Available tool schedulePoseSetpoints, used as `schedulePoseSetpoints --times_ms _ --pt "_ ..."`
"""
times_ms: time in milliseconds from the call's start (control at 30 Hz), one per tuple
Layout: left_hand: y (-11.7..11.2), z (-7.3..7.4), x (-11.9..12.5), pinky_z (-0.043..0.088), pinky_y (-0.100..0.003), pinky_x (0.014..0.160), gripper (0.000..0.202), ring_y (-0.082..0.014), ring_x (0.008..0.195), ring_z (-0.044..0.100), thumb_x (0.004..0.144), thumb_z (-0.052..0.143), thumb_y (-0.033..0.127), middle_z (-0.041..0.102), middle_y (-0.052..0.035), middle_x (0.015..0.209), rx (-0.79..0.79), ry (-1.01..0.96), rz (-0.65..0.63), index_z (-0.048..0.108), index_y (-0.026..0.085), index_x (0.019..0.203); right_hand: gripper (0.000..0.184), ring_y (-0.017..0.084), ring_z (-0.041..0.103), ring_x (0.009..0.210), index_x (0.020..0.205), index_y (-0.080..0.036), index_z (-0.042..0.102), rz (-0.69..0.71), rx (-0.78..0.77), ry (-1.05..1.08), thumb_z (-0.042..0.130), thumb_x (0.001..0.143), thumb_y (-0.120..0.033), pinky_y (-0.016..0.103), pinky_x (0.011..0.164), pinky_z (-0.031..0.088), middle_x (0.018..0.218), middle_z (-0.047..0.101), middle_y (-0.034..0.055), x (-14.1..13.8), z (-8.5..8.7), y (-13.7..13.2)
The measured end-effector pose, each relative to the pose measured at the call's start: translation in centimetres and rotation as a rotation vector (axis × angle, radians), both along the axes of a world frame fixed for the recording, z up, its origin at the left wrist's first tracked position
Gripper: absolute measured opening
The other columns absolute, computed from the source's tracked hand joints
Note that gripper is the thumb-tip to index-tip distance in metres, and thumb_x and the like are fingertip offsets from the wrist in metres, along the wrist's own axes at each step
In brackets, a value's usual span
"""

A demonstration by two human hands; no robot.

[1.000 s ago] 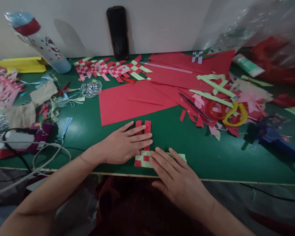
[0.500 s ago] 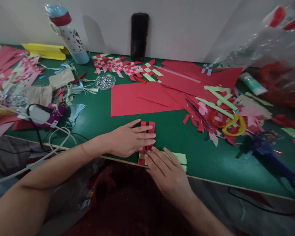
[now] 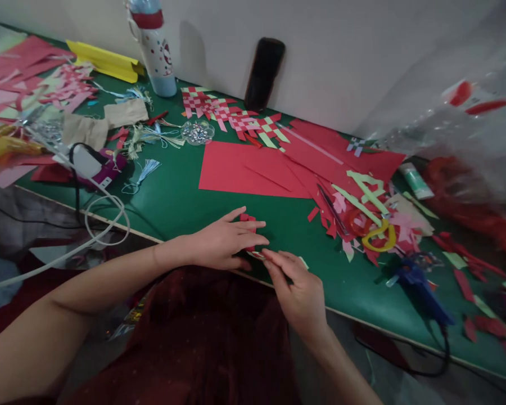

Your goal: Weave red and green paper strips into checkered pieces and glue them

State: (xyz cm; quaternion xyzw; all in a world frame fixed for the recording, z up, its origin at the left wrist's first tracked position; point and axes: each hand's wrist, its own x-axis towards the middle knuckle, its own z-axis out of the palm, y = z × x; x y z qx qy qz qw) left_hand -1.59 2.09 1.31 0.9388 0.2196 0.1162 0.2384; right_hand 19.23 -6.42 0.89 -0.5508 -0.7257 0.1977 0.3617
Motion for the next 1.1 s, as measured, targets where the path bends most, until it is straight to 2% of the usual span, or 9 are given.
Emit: schedulePoseSetpoints --times_ms 67,167,267,333,433,600,800,967,1100 --pt "0.1 0.0 1.1 0.007 -0.048 0.122 0.043 -0.0233 0.139 0.043 0.087 0.069 0.031 0.059 -0.0127 0.137 -0.048 -0.081 0.062 0.057 0.019 0.126 0.023 0.021 0.073 0.091 0.107 -0.026 0.074 -0.047 -0.067 0.034 0.057 0.092 -0.029 0.035 0.082 0.058 0.1 0.078 0.0041 0.2 1.1 1.0" --pt "0.6 0.6 2.3 0.012 -0.048 0.121 0.026 -0.0217 0.129 0.054 0.087 0.069 0.028 0.068 -0.0065 0.124 -0.193 -0.147 0.168 0.064 0.022 0.111 0.026 0.022 0.073 0.088 0.107 -0.024 0.074 -0.076 -0.202 0.129 0.058 0.09 -0.035 0.036 0.079 0.059 0.096 0.078 0.0046 0.6 2.4 2.6" --pt "1.2 1.0 3.0 0.015 -0.049 0.12 0.01 -0.018 0.107 0.066 0.088 0.067 0.026 0.074 0.0004 0.104 -0.344 -0.164 0.249 0.066 0.021 0.097 0.032 0.023 0.073 0.085 0.109 -0.02 0.073 -0.073 -0.328 0.22 0.06 0.088 -0.041 0.038 0.078 0.06 0.093 0.078 0.0063 1.1 3.0 4.0" --pt "1.7 1.1 3.2 0.02 -0.048 0.119 0.006 -0.0151 0.092 0.068 0.088 0.066 0.027 0.073 0.004 0.09 -0.38 -0.171 0.278 0.066 0.021 0.088 0.039 0.024 0.073 0.084 0.113 -0.018 0.071 -0.064 -0.382 0.256 0.062 0.087 -0.045 0.039 0.076 0.06 0.094 0.078 0.0085 1.4 3.0 4.8" --pt "2.1 0.9 3.4 0.026 -0.045 0.116 0.009 -0.0124 0.079 0.066 0.087 0.067 0.026 0.07 0.0069 0.078 -0.404 -0.189 0.31 0.065 0.021 0.079 0.046 0.025 0.073 0.09 0.118 -0.018 0.067 -0.036 -0.444 0.294 0.065 0.084 -0.048 0.039 0.079 0.06 0.103 0.076 0.0103 1.8 3.0 5.5" --pt "2.6 0.7 3.3 0.028 -0.04 0.115 0.011 -0.0117 0.074 0.064 0.086 0.068 0.026 0.065 0.0082 0.069 -0.456 -0.225 0.331 0.066 0.021 0.076 0.049 0.024 0.072 0.096 0.121 -0.021 0.064 0.003 -0.534 0.261 0.071 0.077 -0.041 0.038 0.086 0.057 0.107 0.076 0.0078 2.3 3.6 6.1" --pt "3.1 0.4 3.1 0.033 -0.036 0.11 0.014 -0.0118 0.073 0.064 0.085 0.068 0.029 0.066 0.007 0.069 -0.519 -0.253 0.335 0.068 0.02 0.075 0.032 0.021 0.071 0.084 0.103 -0.021 0.069 0.032 -0.561 0.178 0.071 0.077 -0.039 0.033 0.077 0.055 0.09 0.077 0.0035 2.5 4.1 6.8" --pt "3.2 0.3 3.0 0.044 -0.028 0.089 0.016 -0.0131 0.073 0.062 0.084 0.068 0.034 0.067 0.0041 0.071 -0.569 -0.268 0.35 0.071 0.02 0.078 0.028 0.02 0.069 0.078 0.098 -0.02 0.07 0.051 -0.566 0.153 0.069 0.077 -0.04 0.03 0.069 0.052 0.087 0.076 0.0025 2.5 4.2 7.2" --pt "3.1 0.6 2.8 0.043 -0.022 0.069 0.017 -0.0127 0.071 0.061 0.083 0.068 0.034 0.068 0.002 0.075 -0.613 -0.277 0.357 0.073 0.019 0.08 0.025 0.018 0.066 0.072 0.094 -0.021 0.071 0.064 -0.573 0.146 0.068 0.078 -0.041 0.027 0.063 0.049 0.081 0.075 0.0008 2.5 4.3 7.4"
